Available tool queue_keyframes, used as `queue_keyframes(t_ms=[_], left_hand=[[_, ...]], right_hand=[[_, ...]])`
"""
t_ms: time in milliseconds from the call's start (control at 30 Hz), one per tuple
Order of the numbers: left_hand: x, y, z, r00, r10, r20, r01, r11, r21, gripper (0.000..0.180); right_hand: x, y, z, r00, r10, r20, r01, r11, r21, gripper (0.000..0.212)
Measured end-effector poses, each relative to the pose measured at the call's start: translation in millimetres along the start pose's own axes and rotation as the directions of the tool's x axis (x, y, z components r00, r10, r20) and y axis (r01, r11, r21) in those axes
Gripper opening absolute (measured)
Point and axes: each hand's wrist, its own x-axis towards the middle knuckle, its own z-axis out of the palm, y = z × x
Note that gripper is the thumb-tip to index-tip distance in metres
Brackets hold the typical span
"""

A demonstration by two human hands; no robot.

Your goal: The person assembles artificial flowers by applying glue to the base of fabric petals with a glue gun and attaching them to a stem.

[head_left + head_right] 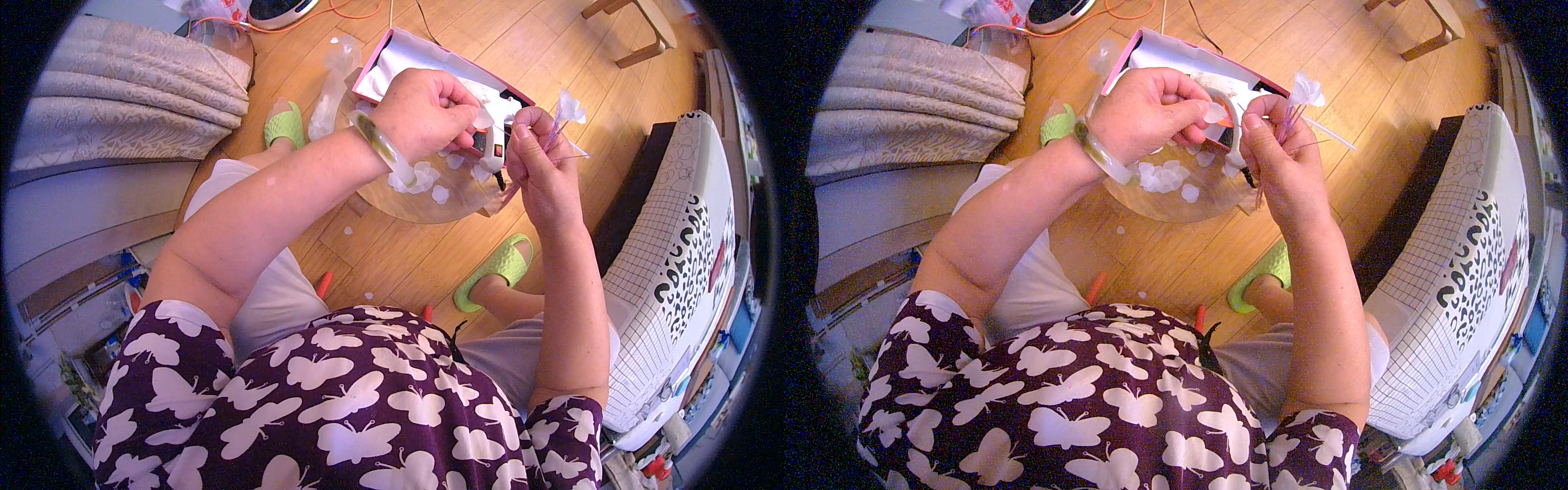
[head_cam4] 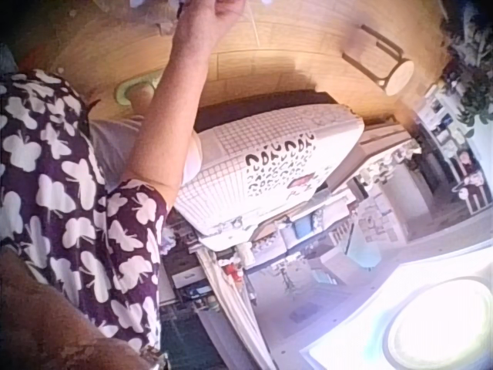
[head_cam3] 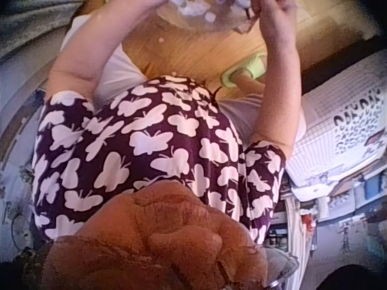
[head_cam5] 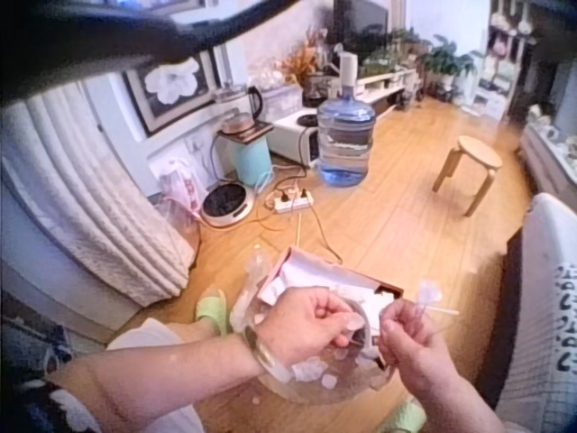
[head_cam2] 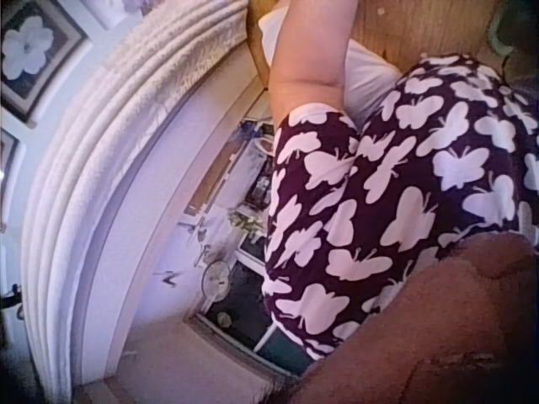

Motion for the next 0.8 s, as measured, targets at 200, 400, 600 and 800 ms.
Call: queue_keyframes(t_ms=[200,400,600,800], left_hand=[[0.1,1.4,0.2,0.999,0.031,0.035,-0.033,0.997,0.072,0.015],[-4.0,1.6,2.3,0.998,0.039,0.058,-0.042,0.998,0.045,0.013],[-5.4,2.4,0.8,0.997,0.059,0.059,-0.061,0.998,0.034,0.012],[-2.1,0.6,-0.4,0.997,0.057,0.044,-0.056,0.998,-0.021,0.008]], right_hand=[[0.1,-1.0,-1.7,0.999,-0.004,0.048,0.000,0.997,0.078,0.008],[1.3,2.4,-0.2,0.998,0.021,0.061,-0.025,0.998,0.061,0.007],[2.4,2.5,0.6,0.998,0.023,0.065,-0.026,0.998,0.052,0.007],[1.3,1.5,0.8,0.996,0.034,0.078,-0.037,0.999,0.032,0.008]])
